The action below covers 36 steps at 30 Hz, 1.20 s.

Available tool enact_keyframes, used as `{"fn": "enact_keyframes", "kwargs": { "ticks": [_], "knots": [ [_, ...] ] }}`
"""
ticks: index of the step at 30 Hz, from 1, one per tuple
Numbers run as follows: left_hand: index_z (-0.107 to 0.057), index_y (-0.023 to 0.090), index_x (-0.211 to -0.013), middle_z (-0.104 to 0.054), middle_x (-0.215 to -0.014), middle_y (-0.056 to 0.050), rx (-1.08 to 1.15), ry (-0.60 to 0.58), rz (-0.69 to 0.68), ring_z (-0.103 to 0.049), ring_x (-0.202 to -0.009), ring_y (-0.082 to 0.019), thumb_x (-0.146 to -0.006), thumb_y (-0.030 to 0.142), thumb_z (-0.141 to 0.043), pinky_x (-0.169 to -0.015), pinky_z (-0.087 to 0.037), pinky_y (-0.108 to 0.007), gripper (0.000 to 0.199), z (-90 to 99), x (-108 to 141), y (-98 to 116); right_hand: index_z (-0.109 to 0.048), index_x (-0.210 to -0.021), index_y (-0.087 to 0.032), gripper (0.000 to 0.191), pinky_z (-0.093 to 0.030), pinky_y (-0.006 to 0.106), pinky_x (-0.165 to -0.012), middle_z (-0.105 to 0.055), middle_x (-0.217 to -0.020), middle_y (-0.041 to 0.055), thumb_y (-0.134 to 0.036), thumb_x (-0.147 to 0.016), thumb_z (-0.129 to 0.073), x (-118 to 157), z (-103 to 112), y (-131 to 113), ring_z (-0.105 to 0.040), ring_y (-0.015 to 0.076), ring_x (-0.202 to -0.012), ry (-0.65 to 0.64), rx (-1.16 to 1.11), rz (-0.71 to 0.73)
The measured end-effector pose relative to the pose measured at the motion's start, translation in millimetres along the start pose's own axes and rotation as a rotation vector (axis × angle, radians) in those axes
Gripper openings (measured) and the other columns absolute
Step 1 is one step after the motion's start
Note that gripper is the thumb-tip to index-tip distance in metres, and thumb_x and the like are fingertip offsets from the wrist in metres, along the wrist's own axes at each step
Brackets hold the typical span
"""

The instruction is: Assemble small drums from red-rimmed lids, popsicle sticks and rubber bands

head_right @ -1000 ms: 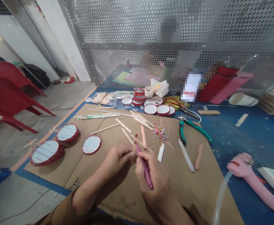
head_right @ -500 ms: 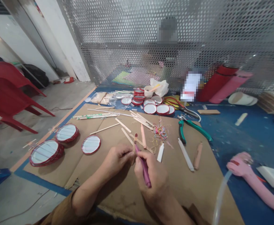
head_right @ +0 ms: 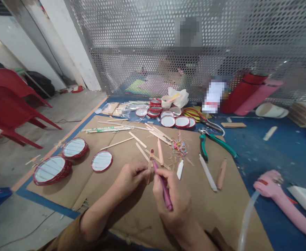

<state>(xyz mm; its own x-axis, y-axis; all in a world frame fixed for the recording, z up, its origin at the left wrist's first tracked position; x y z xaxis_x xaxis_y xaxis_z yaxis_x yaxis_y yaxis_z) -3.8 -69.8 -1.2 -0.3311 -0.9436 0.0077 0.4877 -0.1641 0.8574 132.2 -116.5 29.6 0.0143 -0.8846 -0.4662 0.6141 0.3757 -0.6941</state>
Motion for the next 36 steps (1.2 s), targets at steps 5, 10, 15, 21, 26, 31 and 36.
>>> {"fn": "enact_keyframes", "kwargs": {
  "ticks": [5, 10, 15, 21, 26, 31, 36],
  "knots": [
    [-0.056, 0.016, -0.057, -0.056, -0.060, 0.002, 0.006, -0.003, -0.008, -0.050, -0.063, -0.010, -0.084, 0.022, -0.047, -0.063, -0.035, -0.018, 0.028, -0.1, 0.0, 0.6, -0.061, -0.098, -0.020, 0.016, -0.050, 0.020, -0.052, -0.070, -0.076, 0.0017, -0.027, -0.088, -0.051, -1.8, 0.1, -5.5, -0.066, 0.0124, -0.059, 0.005, 0.039, 0.066],
    [-0.055, 0.015, -0.056, -0.053, -0.057, 0.002, 0.029, -0.012, 0.012, -0.047, -0.060, -0.010, -0.084, 0.023, -0.047, -0.060, -0.032, -0.019, 0.030, -0.4, 0.7, -0.6, -0.059, -0.101, -0.021, 0.015, -0.051, 0.020, -0.055, -0.070, -0.078, 0.0015, -0.025, -0.089, -0.050, -2.6, 0.5, -5.4, -0.066, 0.0115, -0.060, -0.001, -0.001, 0.008],
    [-0.056, 0.015, -0.059, -0.050, -0.058, 0.003, 0.022, -0.011, 0.009, -0.045, -0.061, -0.010, -0.084, 0.024, -0.047, -0.060, -0.032, -0.019, 0.028, -0.3, 0.6, -2.1, -0.058, -0.102, -0.021, 0.016, -0.052, 0.021, -0.056, -0.070, -0.082, 0.0031, -0.027, -0.089, -0.050, -2.0, -1.8, -4.7, -0.067, 0.0131, -0.063, -0.023, 0.027, -0.004],
    [-0.053, 0.015, -0.055, -0.046, -0.056, 0.003, 0.002, -0.014, 0.021, -0.042, -0.060, -0.010, -0.083, 0.023, -0.048, -0.058, -0.031, -0.019, 0.029, -0.2, 0.5, -1.7, -0.058, -0.103, -0.020, 0.018, -0.051, 0.021, -0.052, -0.071, -0.083, 0.0051, -0.029, -0.090, -0.049, -0.7, -1.7, -2.6, -0.066, 0.0134, -0.062, -0.005, -0.020, -0.066],
    [-0.053, 0.015, -0.057, -0.048, -0.058, 0.003, 0.006, -0.005, 0.007, -0.043, -0.061, -0.010, -0.084, 0.025, -0.048, -0.059, -0.031, -0.019, 0.029, -0.3, 0.4, -2.6, -0.060, -0.100, -0.020, 0.017, -0.051, 0.021, -0.052, -0.071, -0.080, 0.0038, -0.030, -0.089, -0.051, -2.1, -3.0, -3.0, -0.068, 0.0141, -0.064, -0.011, 0.041, -0.026],
    [-0.053, 0.015, -0.057, -0.047, -0.058, 0.003, 0.027, -0.007, -0.005, -0.044, -0.061, -0.009, -0.084, 0.024, -0.048, -0.059, -0.030, -0.019, 0.029, -1.1, 1.6, -3.5, -0.059, -0.102, -0.021, 0.017, -0.051, 0.021, -0.053, -0.071, -0.080, 0.0032, -0.029, -0.090, -0.050, -2.4, -2.2, -4.3, -0.067, 0.0133, -0.064, -0.001, 0.029, -0.013],
    [-0.054, 0.015, -0.057, -0.049, -0.058, 0.003, 0.018, 0.009, -0.012, -0.045, -0.061, -0.009, -0.084, 0.023, -0.049, -0.059, -0.030, -0.019, 0.028, -0.4, 1.9, -3.2, -0.059, -0.099, -0.020, 0.015, -0.049, 0.021, -0.053, -0.070, -0.077, 0.0022, -0.028, -0.090, -0.050, -3.1, -1.5, -6.9, -0.066, 0.0126, -0.060, 0.000, 0.078, 0.006]
  ]
}}
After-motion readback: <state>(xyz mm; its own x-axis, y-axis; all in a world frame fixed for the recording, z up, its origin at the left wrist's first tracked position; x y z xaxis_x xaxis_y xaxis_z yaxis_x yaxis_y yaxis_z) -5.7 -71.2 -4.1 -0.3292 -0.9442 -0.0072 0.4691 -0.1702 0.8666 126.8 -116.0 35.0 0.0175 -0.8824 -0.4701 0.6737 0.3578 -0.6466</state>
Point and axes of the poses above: each hand's wrist, its own x-axis away from the middle knuckle, its own z-axis out of the back of the hand, y = z × x, the point moved 5 cm from there along -x, towards the middle knuckle
